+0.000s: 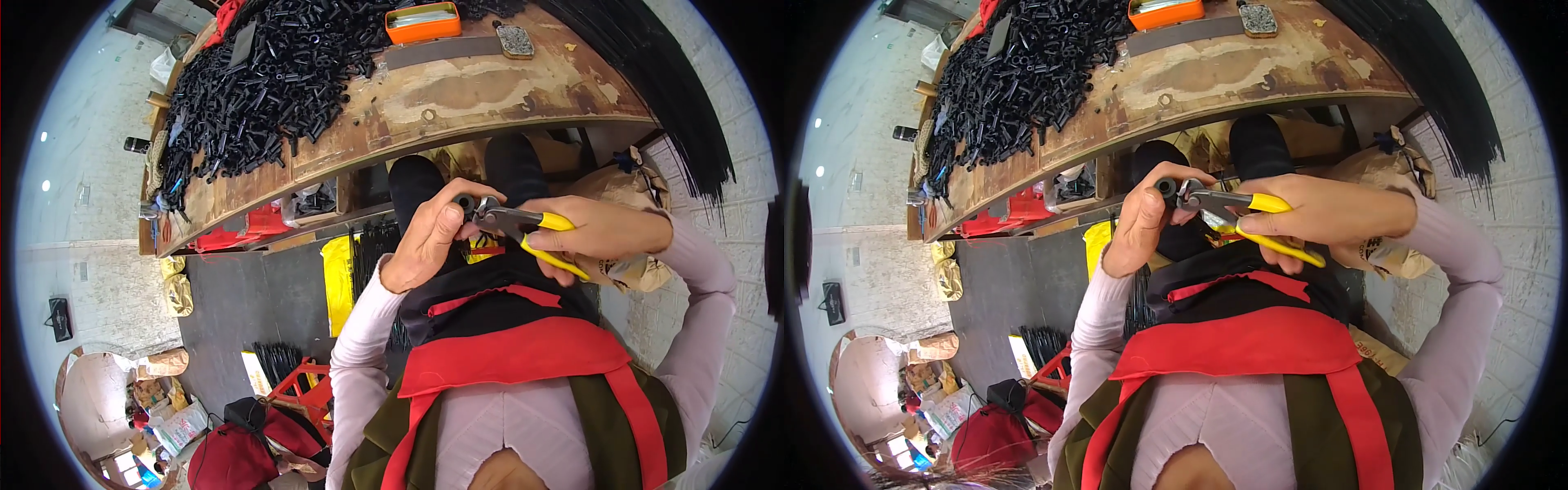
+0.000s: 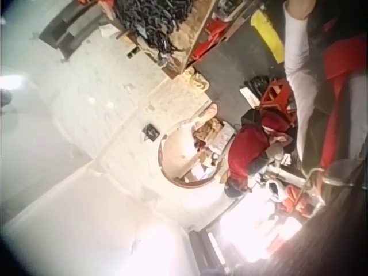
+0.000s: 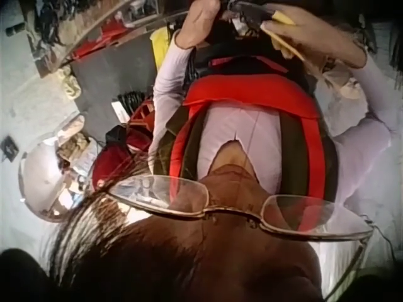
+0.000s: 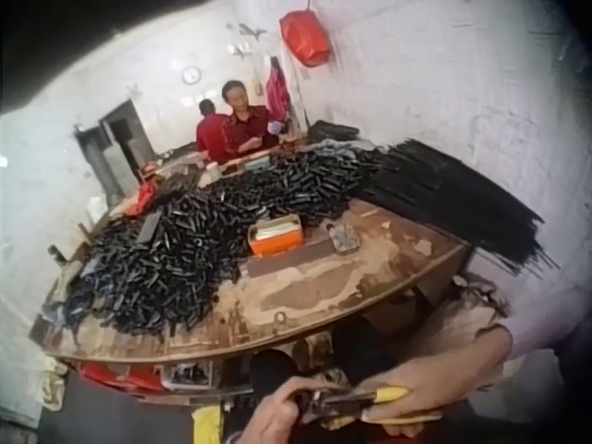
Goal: Trim and organize wire bundles at an assembly station using manual cutters.
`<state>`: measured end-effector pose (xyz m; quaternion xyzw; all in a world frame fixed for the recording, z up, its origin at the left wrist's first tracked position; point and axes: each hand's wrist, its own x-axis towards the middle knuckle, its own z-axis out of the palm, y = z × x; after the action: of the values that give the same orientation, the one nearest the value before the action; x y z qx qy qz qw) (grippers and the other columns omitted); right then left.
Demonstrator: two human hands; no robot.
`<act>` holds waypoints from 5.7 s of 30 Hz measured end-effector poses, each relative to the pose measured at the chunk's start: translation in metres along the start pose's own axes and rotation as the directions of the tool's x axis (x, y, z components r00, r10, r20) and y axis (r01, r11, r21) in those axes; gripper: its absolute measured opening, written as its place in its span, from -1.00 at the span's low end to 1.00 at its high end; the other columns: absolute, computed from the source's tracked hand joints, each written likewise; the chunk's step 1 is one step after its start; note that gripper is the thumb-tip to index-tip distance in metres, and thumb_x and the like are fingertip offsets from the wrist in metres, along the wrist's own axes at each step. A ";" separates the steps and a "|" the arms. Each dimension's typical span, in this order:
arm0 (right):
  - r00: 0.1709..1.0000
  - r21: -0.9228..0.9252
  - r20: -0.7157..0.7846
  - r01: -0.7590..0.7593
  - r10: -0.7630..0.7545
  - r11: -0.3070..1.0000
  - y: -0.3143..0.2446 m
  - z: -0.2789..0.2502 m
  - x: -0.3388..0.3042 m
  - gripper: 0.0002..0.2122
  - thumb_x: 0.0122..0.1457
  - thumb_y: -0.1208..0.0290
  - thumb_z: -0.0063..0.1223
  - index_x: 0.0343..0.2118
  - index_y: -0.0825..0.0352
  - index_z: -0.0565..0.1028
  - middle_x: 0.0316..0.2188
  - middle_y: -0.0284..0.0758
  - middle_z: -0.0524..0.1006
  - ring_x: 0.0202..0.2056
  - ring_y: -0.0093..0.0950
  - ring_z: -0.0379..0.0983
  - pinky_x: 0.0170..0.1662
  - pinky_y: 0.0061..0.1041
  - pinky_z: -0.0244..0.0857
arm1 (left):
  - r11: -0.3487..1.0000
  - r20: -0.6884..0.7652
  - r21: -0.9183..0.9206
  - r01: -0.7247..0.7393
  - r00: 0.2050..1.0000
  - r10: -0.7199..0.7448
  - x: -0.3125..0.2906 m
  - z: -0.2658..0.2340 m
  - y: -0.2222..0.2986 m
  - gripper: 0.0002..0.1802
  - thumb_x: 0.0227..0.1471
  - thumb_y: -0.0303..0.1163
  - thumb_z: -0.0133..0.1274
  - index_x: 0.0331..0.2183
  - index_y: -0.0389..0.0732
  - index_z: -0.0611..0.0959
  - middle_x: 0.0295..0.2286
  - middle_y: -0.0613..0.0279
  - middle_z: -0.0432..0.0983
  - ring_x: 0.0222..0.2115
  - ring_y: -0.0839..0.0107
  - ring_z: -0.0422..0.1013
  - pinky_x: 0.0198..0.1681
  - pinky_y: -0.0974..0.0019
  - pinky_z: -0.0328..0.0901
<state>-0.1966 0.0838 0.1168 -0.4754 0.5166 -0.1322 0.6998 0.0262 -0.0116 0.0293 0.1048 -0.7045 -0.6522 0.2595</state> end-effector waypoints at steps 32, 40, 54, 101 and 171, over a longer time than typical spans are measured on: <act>0.489 -0.952 -0.282 -0.253 -0.825 0.175 0.079 -0.182 0.130 -0.61 0.21 0.38 0.03 0.09 0.34 0.38 0.05 0.00 0.39 0.06 -0.06 0.31 0.10 -0.25 0.19 | 0.955 -0.636 0.233 0.186 0.771 0.004 -0.078 -0.110 0.146 -0.79 0.22 -0.34 -0.10 -0.29 -0.23 0.57 -0.62 0.37 0.38 -0.64 0.50 0.32 -0.54 0.43 0.22; 0.542 -0.959 -0.279 -0.115 -0.793 0.259 0.080 -0.138 0.071 -0.73 0.14 0.41 0.06 -0.11 0.41 0.49 -0.10 -0.09 0.47 -0.02 -0.13 0.35 0.09 -0.23 0.18 | 0.339 -0.681 0.678 0.652 0.731 -0.044 -0.166 -0.107 -0.239 -0.62 0.17 -0.37 -0.16 -0.01 -0.23 0.51 -0.10 -0.20 0.46 -0.14 -0.12 0.43 -0.09 0.00 0.35; 0.092 -0.640 -0.607 -0.646 -0.790 0.417 0.139 -0.277 -0.013 -0.88 0.13 0.35 0.03 -0.43 0.28 0.43 -0.48 -0.26 0.47 -0.36 -0.21 0.46 -0.34 -0.20 0.36 | 0.491 -0.546 0.587 0.644 0.762 -0.348 -0.121 -0.148 -0.180 -0.69 0.20 -0.31 -0.04 -0.13 -0.28 0.62 -0.27 -0.13 0.54 -0.25 0.06 0.51 -0.19 0.21 0.36; -0.016 -0.234 -0.935 -0.725 -0.355 0.648 0.088 -0.398 -0.098 -0.77 0.06 0.35 0.00 -0.41 0.46 0.52 -0.39 0.03 0.58 -0.28 -0.01 0.54 -0.21 -0.11 0.41 | 0.777 -0.299 0.605 0.171 0.954 0.022 -0.028 -0.009 -0.057 -0.79 0.13 -0.57 0.00 -0.18 -0.30 0.64 -0.42 0.03 0.58 -0.42 0.25 0.54 -0.32 0.33 0.40; 0.688 -0.060 -0.396 0.641 -0.608 0.765 -0.143 -0.137 0.086 -0.86 0.14 0.29 0.21 -0.42 0.19 0.49 -0.53 -0.55 0.46 -0.54 -0.73 0.36 -0.56 -0.73 0.09 | 0.999 -0.573 -0.002 0.048 0.819 -0.040 0.056 -0.036 0.042 -0.83 0.22 -0.36 -0.01 -0.30 -0.27 0.55 -0.50 0.28 0.56 -0.71 0.67 0.31 -0.73 0.60 0.03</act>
<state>-0.2321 -0.1206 0.1781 -0.5567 0.4471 -0.4759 0.5135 0.0052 -0.0649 0.0832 0.3135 -0.5957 -0.5919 0.4432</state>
